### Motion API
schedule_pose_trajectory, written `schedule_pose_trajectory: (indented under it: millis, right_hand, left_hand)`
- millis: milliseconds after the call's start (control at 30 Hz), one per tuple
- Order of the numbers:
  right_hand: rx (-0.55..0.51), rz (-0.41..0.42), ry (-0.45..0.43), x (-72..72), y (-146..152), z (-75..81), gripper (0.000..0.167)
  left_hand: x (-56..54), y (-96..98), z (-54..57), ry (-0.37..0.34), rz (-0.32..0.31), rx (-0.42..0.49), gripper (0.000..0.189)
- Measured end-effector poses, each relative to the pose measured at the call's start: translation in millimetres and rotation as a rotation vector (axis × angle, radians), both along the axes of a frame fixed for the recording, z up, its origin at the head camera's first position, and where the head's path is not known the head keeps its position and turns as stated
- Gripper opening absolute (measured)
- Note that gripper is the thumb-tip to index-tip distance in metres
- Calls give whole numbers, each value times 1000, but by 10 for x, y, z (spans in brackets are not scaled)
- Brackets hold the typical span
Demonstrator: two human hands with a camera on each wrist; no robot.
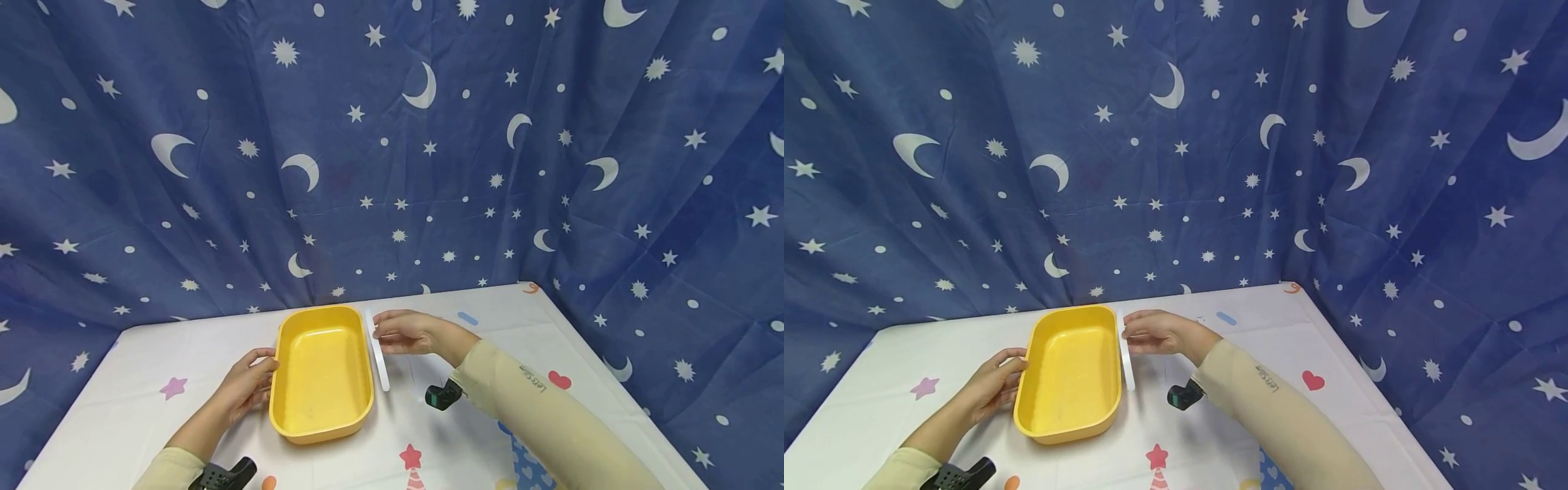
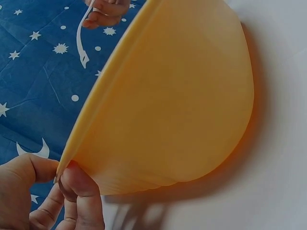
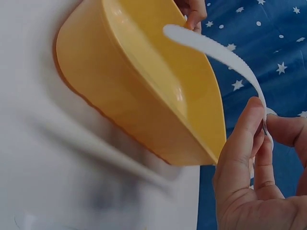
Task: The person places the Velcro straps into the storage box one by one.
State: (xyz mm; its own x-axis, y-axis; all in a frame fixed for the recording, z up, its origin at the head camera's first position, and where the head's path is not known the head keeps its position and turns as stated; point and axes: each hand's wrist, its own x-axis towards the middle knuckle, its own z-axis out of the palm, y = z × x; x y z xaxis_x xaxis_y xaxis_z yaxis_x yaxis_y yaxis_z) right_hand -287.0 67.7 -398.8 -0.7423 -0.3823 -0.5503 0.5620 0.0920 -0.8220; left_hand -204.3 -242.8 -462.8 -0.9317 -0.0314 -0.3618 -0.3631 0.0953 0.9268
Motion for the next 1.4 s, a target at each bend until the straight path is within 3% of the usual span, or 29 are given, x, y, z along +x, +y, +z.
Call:
schedule_pose_trajectory:
  millis: [733, 1400]
  right_hand:
    - [-47, 64, -8, 97, -257, -55, 28]
    - [-29, 97, -5, 174, -474, -164, 25]
  left_hand:
    - [-10, -6, 5, 7, -2, 22, 50]
    - [-2, -2, 7, 6, -7, 39, 49]
